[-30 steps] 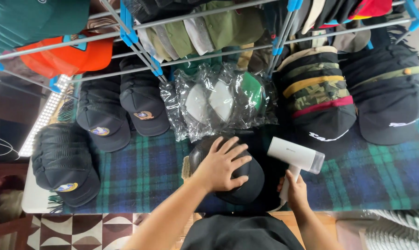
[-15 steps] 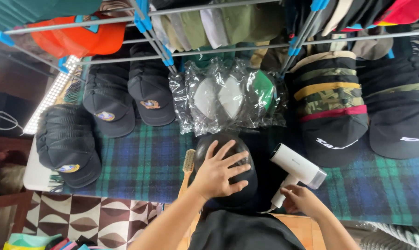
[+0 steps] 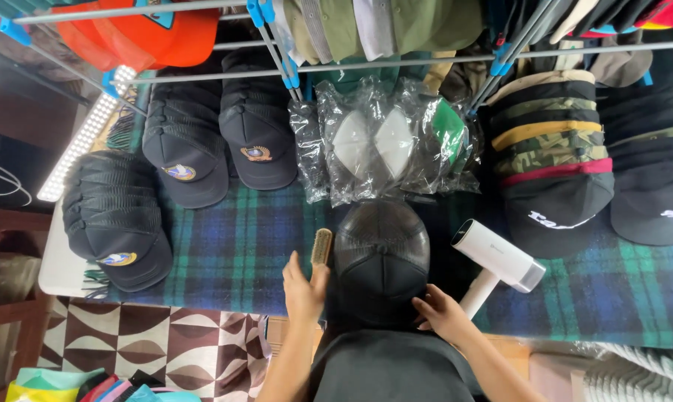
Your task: The person cleans a black cap by brushing it with a wooden brush and applying heat with a hair dryer. They repeatedly brush the cap's surface, flip it over, and use the hair dryer on different sections while holding the cap on a plaid-covered table.
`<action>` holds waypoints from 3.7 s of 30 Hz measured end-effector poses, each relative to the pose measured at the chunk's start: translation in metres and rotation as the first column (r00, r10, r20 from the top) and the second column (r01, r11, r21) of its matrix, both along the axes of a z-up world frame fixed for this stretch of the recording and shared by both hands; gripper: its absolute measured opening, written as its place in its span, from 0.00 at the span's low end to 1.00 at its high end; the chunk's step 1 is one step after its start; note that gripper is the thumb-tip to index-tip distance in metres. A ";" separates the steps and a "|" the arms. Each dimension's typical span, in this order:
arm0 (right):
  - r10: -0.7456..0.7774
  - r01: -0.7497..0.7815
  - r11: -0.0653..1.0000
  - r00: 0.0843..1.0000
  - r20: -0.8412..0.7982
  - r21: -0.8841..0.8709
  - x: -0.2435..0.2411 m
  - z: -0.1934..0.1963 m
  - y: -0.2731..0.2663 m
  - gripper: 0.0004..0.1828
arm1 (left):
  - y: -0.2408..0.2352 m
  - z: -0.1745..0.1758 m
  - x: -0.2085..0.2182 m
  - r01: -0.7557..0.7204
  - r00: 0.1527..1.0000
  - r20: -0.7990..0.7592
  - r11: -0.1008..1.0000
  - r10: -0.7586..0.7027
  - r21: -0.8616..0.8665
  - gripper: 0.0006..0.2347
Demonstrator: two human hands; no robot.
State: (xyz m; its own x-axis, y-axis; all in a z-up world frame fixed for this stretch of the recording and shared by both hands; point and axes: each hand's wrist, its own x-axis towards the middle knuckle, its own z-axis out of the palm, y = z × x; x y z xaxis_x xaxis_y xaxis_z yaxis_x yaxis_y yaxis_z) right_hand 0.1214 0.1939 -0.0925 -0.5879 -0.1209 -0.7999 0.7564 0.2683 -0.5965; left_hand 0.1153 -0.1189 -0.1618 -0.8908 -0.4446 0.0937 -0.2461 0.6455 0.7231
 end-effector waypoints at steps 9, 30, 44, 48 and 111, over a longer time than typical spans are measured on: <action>-0.156 0.276 0.951 0.823 -0.546 0.143 -0.027 0.016 0.014 0.27 | -0.049 -0.026 0.004 0.206 0.848 0.469 0.969 -0.248 0.139 0.11; 0.455 0.390 0.721 0.356 -0.816 0.573 -0.067 0.055 -0.106 0.23 | -0.071 0.136 -0.059 0.471 0.838 0.190 0.853 -0.512 0.224 0.23; 0.147 0.553 0.771 0.331 -0.932 0.317 -0.053 0.052 -0.111 0.44 | -0.020 0.214 -0.153 0.883 0.302 0.368 0.403 -0.880 0.240 0.19; 0.185 0.527 0.768 0.361 -0.914 0.364 -0.058 0.045 -0.109 0.40 | -0.007 0.188 -0.184 0.829 0.477 0.408 0.553 -0.778 0.084 0.18; 0.867 -0.356 0.497 0.167 -0.469 0.791 -0.140 0.093 -0.085 0.33 | 0.192 0.023 0.184 0.391 0.916 0.323 0.698 -0.236 -0.600 0.15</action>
